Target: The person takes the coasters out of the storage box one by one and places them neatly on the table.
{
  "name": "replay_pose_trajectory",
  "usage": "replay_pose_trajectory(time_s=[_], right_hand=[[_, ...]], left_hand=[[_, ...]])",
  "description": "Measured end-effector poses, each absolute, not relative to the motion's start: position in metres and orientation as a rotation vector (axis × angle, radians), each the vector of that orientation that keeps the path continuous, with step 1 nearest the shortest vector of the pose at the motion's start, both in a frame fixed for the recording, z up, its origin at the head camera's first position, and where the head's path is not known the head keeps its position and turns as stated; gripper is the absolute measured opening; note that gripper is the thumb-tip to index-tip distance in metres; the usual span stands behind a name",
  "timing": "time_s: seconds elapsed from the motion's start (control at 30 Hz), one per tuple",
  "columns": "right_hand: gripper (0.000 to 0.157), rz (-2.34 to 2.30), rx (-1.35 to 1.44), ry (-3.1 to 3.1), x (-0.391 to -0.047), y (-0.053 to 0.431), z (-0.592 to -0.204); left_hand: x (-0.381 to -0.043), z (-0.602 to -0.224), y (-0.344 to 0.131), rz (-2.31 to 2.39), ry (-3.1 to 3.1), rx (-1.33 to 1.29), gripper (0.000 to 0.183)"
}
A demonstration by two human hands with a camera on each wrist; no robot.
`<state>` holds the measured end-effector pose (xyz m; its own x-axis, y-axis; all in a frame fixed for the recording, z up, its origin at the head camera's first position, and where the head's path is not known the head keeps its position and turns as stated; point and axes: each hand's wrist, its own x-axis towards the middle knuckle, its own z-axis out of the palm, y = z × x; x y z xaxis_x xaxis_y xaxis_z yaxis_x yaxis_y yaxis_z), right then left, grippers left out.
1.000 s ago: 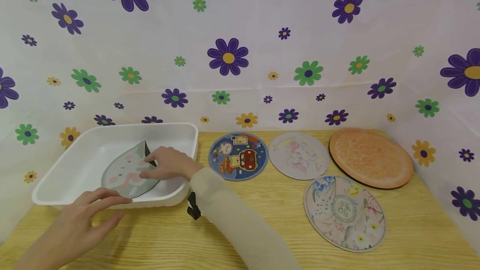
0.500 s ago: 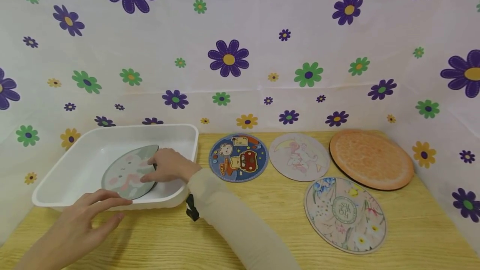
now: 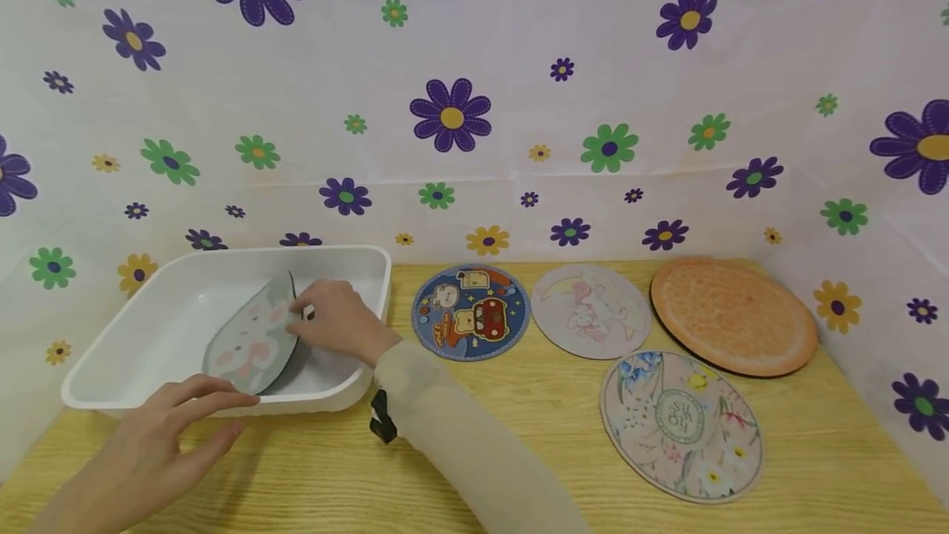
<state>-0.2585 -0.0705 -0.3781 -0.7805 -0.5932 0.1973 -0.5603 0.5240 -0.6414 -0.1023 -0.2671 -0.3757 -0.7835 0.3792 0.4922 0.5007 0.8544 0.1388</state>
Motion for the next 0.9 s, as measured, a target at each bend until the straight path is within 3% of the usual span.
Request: replay_pose_trajectory(time_s=[0.17, 0.33, 0.43, 0.67, 0.9], right_hand=[[0.018, -1.333, -0.929, 2.723, -0.255, -0.0662, -0.3796], [0.043, -1.363, -0.886, 2.741, -0.2557, -0.0641, -0.3814], [0.049, -1.294, -0.9, 2.782, -0.2573, -0.0634, -0.3821], [0.036, -1.236, -0.933, 2.852, -0.258, -0.0625, -0.3826], [0.029, -1.5, -0.844, 2.735, -0.257, -0.0635, -0.3833]], left_hand=[[-0.1021, -0.3754, -0.2679, -0.36, -2.614, -0.615, 0.037], [-0.1018, -0.375, -0.2669, -0.355, -2.63, -0.605, 0.037], [-0.1023, -0.3749, -0.2662, -0.355, -2.627, -0.608, 0.038], [-0.1028, -0.3749, -0.2663, -0.361, -2.61, -0.622, 0.039], [-0.099, -0.3728, -0.2698, -0.34, -2.65, -0.644, 0.039]])
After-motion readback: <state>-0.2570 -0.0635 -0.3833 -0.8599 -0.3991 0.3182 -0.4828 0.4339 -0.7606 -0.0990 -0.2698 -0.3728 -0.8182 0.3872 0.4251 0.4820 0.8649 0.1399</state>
